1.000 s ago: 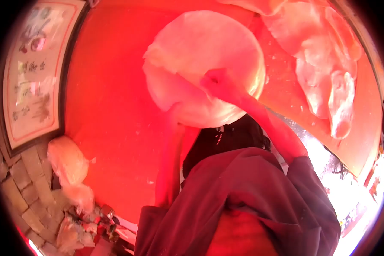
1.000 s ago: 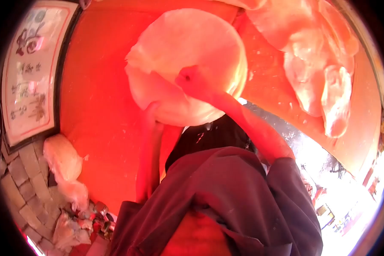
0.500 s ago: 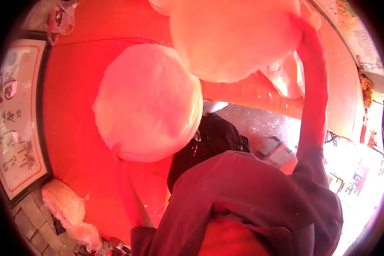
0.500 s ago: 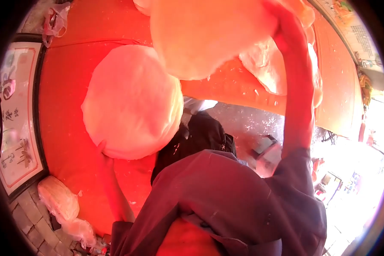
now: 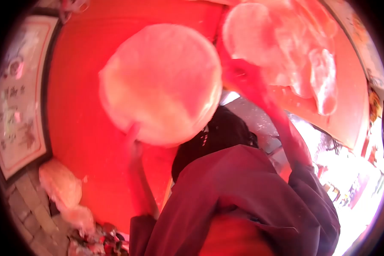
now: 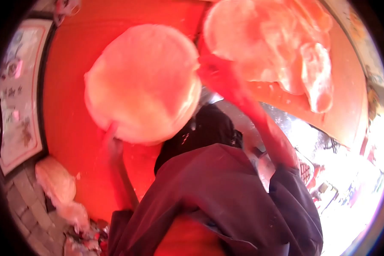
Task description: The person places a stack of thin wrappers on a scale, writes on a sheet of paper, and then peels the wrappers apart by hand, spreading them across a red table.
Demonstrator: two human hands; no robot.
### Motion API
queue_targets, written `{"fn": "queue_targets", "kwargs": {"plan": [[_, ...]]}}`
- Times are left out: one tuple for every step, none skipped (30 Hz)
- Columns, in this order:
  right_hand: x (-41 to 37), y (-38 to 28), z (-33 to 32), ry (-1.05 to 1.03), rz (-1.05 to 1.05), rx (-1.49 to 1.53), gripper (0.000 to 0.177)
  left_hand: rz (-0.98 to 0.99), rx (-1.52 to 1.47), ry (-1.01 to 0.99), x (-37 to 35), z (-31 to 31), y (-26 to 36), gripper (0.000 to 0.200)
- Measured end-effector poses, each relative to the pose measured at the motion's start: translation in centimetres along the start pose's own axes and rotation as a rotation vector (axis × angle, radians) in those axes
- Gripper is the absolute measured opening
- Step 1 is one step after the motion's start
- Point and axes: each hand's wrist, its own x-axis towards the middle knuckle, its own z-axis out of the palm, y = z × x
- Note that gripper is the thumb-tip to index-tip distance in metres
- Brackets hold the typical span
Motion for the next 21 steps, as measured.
{"fn": "queue_targets", "kwargs": {"plan": [[0.2, -2.3, 3.2, -0.268, 0.092, 0.274, 0.036, 0.137, 0.075, -0.015, -0.4, 2.9, 0.9, 0.076], [0.1, -5.5, 5.8, -0.367, 0.017, 0.181, 0.044, 0.148, 0.115, 0.001, -1.1, 4.9, 2.0, 0.078], [-0.2, -6.7, 8.8, -0.425, -0.061, 0.223, 0.047, 0.200, 0.251, -0.023, -1.1, 6.1, 2.6, 0.063], [-0.4, -7.9, 10.9, -0.442, -0.113, 0.211, 0.043, 0.146, 0.267, -0.026, -1.3, 6.1, 3.0, 0.061], [-0.4, -8.5, 11.9, -0.455, -0.166, 0.194, 0.039, 0.093, 0.277, -0.034, -1.4, 6.3, 3.1, 0.059], [-0.3, -8.6, 12.3, -0.470, -0.172, 0.203, 0.039, 0.098, 0.280, -0.016, -1.3, 6.5, 3.0, 0.059], [0.0, -8.3, 12.5, -0.527, -0.124, 0.230, 0.036, 0.135, 0.262, -0.007, -1.2, 6.6, 2.8, 0.057], [0.4, -7.9, 12.5, -0.584, -0.075, 0.253, 0.034, 0.173, 0.242, 0.001, -1.2, 6.7, 2.6, 0.055], [0.7, -7.3, 12.5, -0.600, -0.075, 0.253, 0.034, 0.172, 0.238, 0.016, -1.3, 6.6, 2.6, 0.055], [1.0, -6.6, 12.5, -0.647, 0.030, 0.291, 0.031, 0.134, 0.222, 0.014, -1.5, 6.5, 2.8, 0.055], [1.3, -6.3, 12.7, -0.689, 0.132, 0.327, 0.028, 0.101, 0.206, 0.007, -1.4, 6.5, 2.9, 0.055], [1.3, -6.3, 13.0, -0.731, 0.231, 0.465, 0.023, 0.103, 0.206, 0.014, -1.3, 6.5, 2.8, 0.055], [1.1, -6.5, 13.4, -0.738, 0.234, 0.467, 0.023, 0.091, 0.155, 0.038, -1.3, 6.5, 2.7, 0.055], [1.0, -6.8, 13.7, -0.779, 0.280, 0.537, 0.021, 0.081, 0.104, 0.062, -1.2, 6.5, 2.7, 0.056], [0.9, -7.0, 14.1, -0.819, 0.326, 0.606, 0.019, 0.081, 0.106, 0.068, -1.0, 6.1, 2.5, 0.056], [1.0, -6.8, 14.2, -0.825, 0.326, 0.610, 0.019, 0.070, 0.138, 0.053, -0.8, 5.5, 2.0, 0.063], [1.2, -6.4, 14.1, -0.820, 0.357, 0.632, 0.020, 0.058, 0.169, 0.037, -0.7, 5.0, 1.8, 0.070], [1.2, -6.1, 14.2, -0.816, 0.389, 0.653, 0.020, 0.056, 0.170, 0.046, -0.6, 5.0, 1.6, 0.070], [1.1, -6.0, 14.6, -0.825, 0.393, 0.654, 0.020, 0.072, 0.157, 0.099, -0.6, 5.2, 1.3, 0.062], [1.0, -6.1, 15.0, -0.737, 0.340, 0.520, 0.021, 0.087, 0.144, 0.149, -0.6, 5.2, 1.1, 0.054], [0.9, -6.3, 15.3, -0.645, 0.286, 0.388, 0.023, 0.086, 0.146, 0.153, -0.6, 5.1, 1.1, 0.054]]}}
